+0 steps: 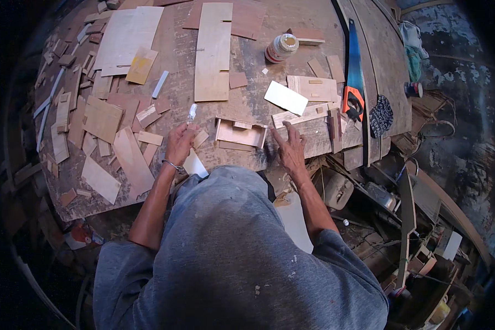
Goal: Assembling and gluing small wooden pieces to form a box.
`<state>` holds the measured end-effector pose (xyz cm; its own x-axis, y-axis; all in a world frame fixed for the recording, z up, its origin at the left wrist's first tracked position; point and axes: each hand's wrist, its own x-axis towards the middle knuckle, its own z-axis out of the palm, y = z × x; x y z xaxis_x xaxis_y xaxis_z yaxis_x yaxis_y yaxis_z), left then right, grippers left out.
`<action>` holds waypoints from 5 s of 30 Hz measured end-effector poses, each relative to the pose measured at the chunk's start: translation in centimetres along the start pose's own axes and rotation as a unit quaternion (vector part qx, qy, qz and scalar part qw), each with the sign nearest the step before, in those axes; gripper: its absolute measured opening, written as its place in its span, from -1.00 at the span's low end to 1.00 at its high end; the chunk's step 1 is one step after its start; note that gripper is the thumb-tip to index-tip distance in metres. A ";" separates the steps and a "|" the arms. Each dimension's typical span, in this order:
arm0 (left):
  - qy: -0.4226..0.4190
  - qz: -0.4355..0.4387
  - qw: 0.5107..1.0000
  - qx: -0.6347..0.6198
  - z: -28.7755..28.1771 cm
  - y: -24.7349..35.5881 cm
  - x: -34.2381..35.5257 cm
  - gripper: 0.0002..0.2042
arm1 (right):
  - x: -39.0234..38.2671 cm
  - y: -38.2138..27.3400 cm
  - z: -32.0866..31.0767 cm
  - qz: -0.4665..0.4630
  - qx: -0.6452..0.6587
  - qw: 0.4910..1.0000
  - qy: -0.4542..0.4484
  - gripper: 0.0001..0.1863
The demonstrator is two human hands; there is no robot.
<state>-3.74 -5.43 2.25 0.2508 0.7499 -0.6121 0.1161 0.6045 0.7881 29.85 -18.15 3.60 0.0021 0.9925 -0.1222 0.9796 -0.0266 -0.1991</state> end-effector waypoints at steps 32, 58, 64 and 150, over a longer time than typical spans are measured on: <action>0.051 0.008 0.999 -0.008 -0.5 0.4 -0.8 -0.69 | 2.0 -2.1 0.2 0.007 -0.006 1.000 -0.027 -0.27; -0.163 0.010 0.986 0.016 2.5 5.2 -4.7 -0.78 | 6.1 -12.5 -6.2 -0.157 0.117 0.980 0.044 -0.20; -0.149 -0.001 0.988 -0.044 1.0 3.0 -4.8 -0.79 | 4.5 -11.1 -4.3 -0.153 0.168 0.973 0.028 -0.26; -0.051 0.022 0.998 0.032 -1.2 1.8 -3.5 -0.81 | 4.5 -7.4 -0.2 0.010 0.059 0.997 0.046 -0.29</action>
<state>-5.57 -6.66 5.69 0.3524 0.7423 -0.5700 0.1633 0.5509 0.8184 22.67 -13.44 4.73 0.0458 0.9982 -0.0380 0.9486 -0.0554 -0.3115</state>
